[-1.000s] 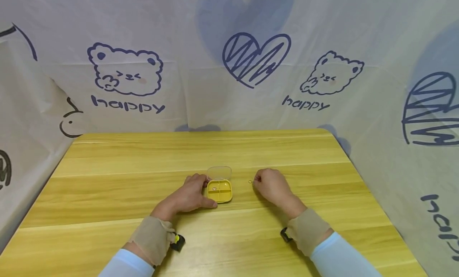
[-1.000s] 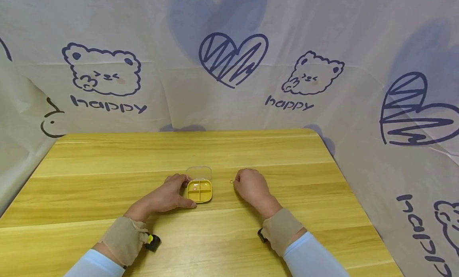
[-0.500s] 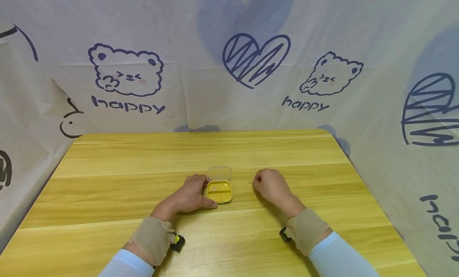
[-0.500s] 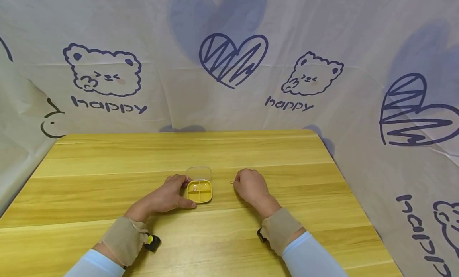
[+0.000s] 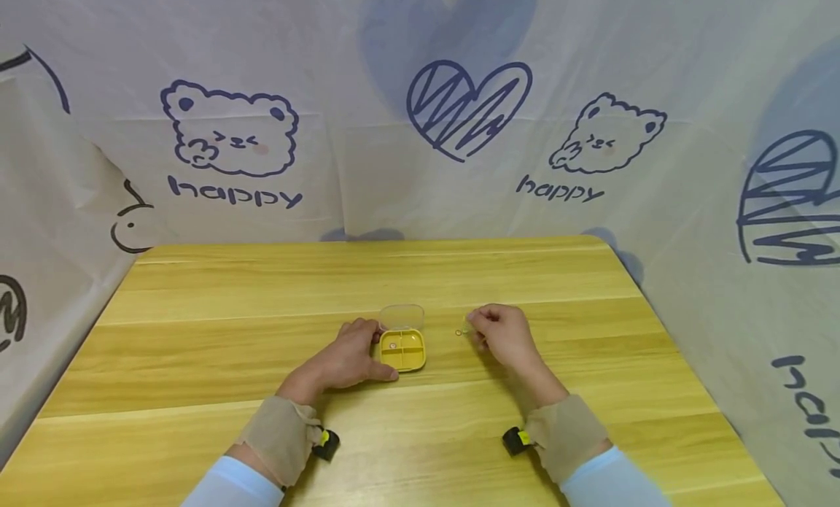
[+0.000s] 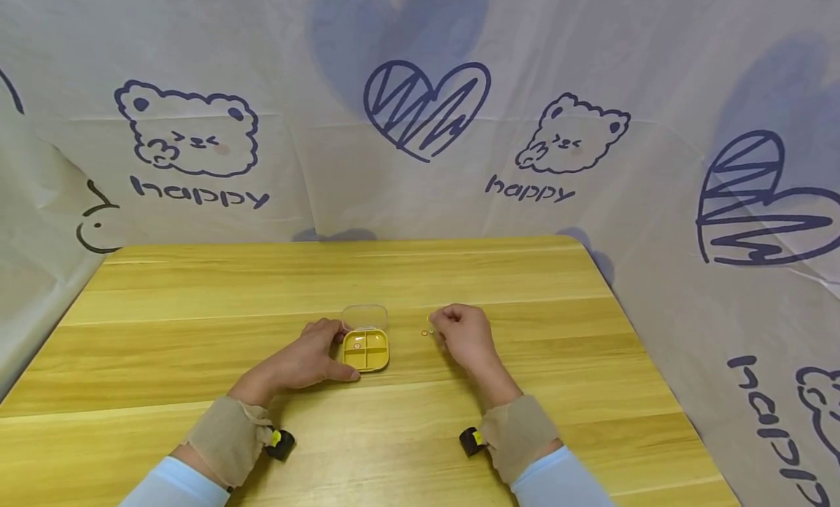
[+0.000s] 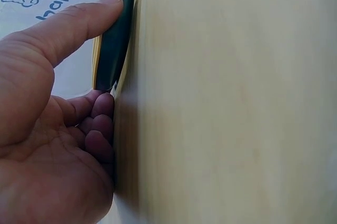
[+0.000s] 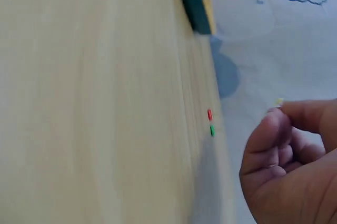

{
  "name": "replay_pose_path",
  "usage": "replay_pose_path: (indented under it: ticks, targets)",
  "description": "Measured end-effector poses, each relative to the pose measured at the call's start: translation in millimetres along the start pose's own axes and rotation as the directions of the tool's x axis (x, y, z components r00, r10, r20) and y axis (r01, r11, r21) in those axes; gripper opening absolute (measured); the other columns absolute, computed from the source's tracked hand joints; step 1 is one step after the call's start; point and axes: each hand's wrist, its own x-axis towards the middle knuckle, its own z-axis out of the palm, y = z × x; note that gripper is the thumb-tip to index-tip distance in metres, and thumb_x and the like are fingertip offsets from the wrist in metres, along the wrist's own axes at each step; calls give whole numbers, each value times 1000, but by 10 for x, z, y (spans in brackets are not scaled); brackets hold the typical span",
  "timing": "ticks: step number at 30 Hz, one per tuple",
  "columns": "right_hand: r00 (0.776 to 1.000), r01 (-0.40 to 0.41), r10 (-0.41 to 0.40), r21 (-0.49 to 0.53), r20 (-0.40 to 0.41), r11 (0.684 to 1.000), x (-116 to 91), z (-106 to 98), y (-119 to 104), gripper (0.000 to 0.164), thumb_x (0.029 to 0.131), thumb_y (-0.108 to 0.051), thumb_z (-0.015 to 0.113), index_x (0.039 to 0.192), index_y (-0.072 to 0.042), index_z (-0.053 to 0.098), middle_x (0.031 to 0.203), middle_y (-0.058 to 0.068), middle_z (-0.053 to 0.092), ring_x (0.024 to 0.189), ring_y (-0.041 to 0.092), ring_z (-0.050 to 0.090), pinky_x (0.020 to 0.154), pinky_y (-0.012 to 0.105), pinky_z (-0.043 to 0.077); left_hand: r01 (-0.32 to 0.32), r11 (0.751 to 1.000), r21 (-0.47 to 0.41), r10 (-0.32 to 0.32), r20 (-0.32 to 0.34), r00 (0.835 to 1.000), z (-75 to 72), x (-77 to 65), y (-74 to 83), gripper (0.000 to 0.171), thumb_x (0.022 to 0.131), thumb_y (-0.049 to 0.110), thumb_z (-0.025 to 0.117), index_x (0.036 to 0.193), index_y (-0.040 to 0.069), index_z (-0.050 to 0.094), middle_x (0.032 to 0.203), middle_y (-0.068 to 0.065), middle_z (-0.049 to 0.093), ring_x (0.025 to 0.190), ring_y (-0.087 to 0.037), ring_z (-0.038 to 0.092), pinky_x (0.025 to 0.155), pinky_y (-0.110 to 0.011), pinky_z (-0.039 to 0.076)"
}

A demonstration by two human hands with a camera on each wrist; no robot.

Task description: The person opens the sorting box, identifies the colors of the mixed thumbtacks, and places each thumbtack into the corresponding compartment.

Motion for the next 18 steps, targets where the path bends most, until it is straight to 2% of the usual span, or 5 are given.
replay_pose_path:
  ticks: [2, 5, 11, 14, 18]
  targets:
    - [998, -59, 59, 184, 3, 981, -21, 20, -6, 28, 96, -18, 60, 107, 7, 64, 82, 14, 61, 66, 20, 57, 54, 28, 49, 3, 1000, -3, -3, 1, 1000, -1, 4, 11, 62, 69, 37, 86, 117, 10, 56, 101, -3, 52, 97, -23, 41, 87, -42, 36]
    - [992, -123, 123, 393, 26, 911, -39, 58, 0, 33, 95, -16, 60, 113, 12, 58, 77, 7, 57, 64, 14, 54, 51, 24, 47, 6, 1000, -4, -6, 5, 1000, -3, 7, 19, 62, 69, 36, 86, 117, 10, 56, 102, -4, 52, 97, -23, 41, 87, -42, 37]
    - [981, -193, 169, 624, 98, 757, -64, 110, 20, 24, 95, -16, 61, 105, 7, 58, 73, 2, 57, 60, 10, 51, 48, 22, 42, 12, 1000, -7, -12, 17, 1000, -5, 6, 21, 62, 70, 37, 85, 118, 10, 55, 102, -4, 52, 96, -24, 40, 86, -43, 37]
    - [972, -231, 194, 716, 136, 659, -64, 136, 26, 13, 94, -15, 61, 94, -1, 62, 72, 0, 58, 60, 10, 50, 50, 22, 40, 15, 1000, -5, -15, 19, 1000, -3, 1, 20, 63, 70, 38, 85, 118, 11, 55, 102, -3, 52, 96, -24, 40, 86, -43, 37]
    - [953, -295, 207, 823, 220, 486, -65, 164, 31, 9, 94, -13, 59, 88, -8, 61, 73, -1, 57, 61, 10, 46, 53, 23, 36, 15, 1000, -1, -15, 16, 1000, -1, 0, 24, 63, 70, 38, 85, 118, 11, 55, 101, -3, 52, 96, -24, 40, 86, -43, 36]
